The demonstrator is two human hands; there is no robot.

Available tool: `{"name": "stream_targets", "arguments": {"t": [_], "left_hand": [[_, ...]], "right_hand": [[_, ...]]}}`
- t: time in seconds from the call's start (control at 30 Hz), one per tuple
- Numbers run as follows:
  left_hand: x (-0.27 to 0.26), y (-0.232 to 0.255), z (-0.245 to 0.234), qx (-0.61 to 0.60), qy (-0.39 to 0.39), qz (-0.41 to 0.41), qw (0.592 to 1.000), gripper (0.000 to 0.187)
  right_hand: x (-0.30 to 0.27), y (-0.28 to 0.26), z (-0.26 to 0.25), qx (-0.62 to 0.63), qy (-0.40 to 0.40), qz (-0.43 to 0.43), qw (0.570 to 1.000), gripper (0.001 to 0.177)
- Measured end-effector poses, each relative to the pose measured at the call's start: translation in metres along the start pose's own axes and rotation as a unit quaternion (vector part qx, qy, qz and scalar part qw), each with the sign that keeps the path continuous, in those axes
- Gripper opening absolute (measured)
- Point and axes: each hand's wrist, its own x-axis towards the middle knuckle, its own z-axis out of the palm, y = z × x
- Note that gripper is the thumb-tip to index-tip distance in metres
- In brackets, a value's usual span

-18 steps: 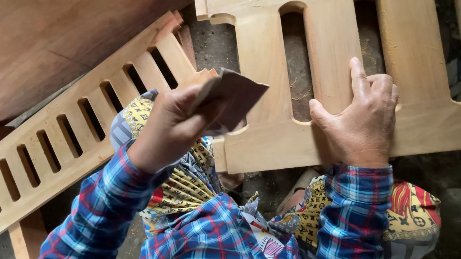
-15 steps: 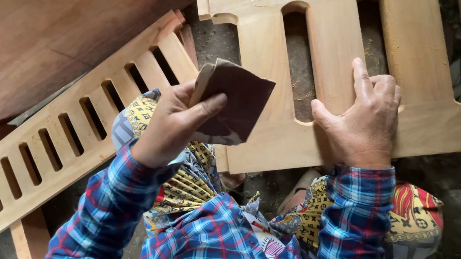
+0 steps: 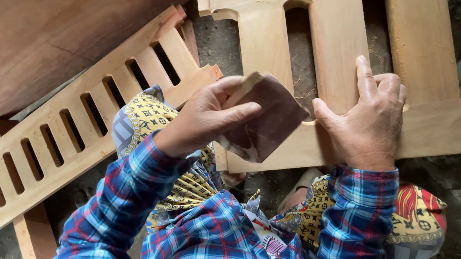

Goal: The person sits on the floor and sands a light-colored wooden piece with cutouts using a sanding block. They smooth the edges and surfaces of the wood, occasionally adjusting the piece's position on their lap.

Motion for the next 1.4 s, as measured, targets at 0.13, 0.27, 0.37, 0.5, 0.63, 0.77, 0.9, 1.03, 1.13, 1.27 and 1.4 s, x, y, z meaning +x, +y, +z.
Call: {"name": "stream_targets", "arguments": {"t": [0.13, 0.27, 0.37, 0.5, 0.63, 0.77, 0.9, 1.03, 1.13, 1.27, 1.4], "left_hand": [[0.012, 0.016, -0.006, 0.295, -0.062, 0.067, 0.951, 0.045], [0.022, -0.006, -0.010, 0.196, -0.049, 0.060, 0.978, 0.041], [0.031, -0.026, -0.025, 0.048, -0.040, 0.072, 0.995, 0.050], [0.027, -0.006, -0.017, -0.119, 0.010, -0.014, 0.993, 0.072], [0.020, 0.016, -0.004, -0.124, 0.031, -0.037, 0.991, 0.067], [0.008, 0.032, 0.003, -0.166, -0.029, -0.047, 0.985, 0.080], [0.009, 0.023, 0.008, -0.106, 0.029, 0.004, 0.994, 0.075], [0.009, 0.003, 0.014, -0.142, 0.017, 0.046, 0.989, 0.074], [0.009, 0.001, 0.027, -0.177, 0.089, 0.030, 0.980, 0.082], [0.012, -0.018, 0.036, -0.220, 0.031, 0.073, 0.972, 0.083], [0.022, -0.069, 0.038, -0.268, 0.004, 0.042, 0.962, 0.044]], "right_hand": [[0.001, -0.001, 0.001, -0.002, 0.000, -0.002, 1.000, 0.096], [0.004, -0.026, -0.017, 0.013, 0.002, 0.008, 1.000, 0.090], [0.002, -0.052, -0.039, 0.066, -0.002, -0.081, 0.995, 0.075], [-0.013, -0.059, -0.031, 0.109, -0.048, -0.215, 0.969, 0.078], [-0.011, -0.068, -0.027, 0.115, 0.029, -0.200, 0.973, 0.038], [-0.014, -0.071, -0.025, 0.385, 0.052, -0.025, 0.921, 0.016], [-0.017, -0.065, -0.003, 0.594, 0.020, 0.211, 0.776, 0.022], [-0.017, -0.069, 0.002, 0.655, 0.009, 0.253, 0.712, 0.020], [-0.016, -0.071, 0.000, 0.720, -0.004, 0.255, 0.645, 0.027], [-0.017, -0.079, 0.004, 0.764, -0.003, 0.252, 0.594, 0.018], [-0.024, -0.086, 0.015, 0.804, -0.047, 0.251, 0.537, 0.003]]}}
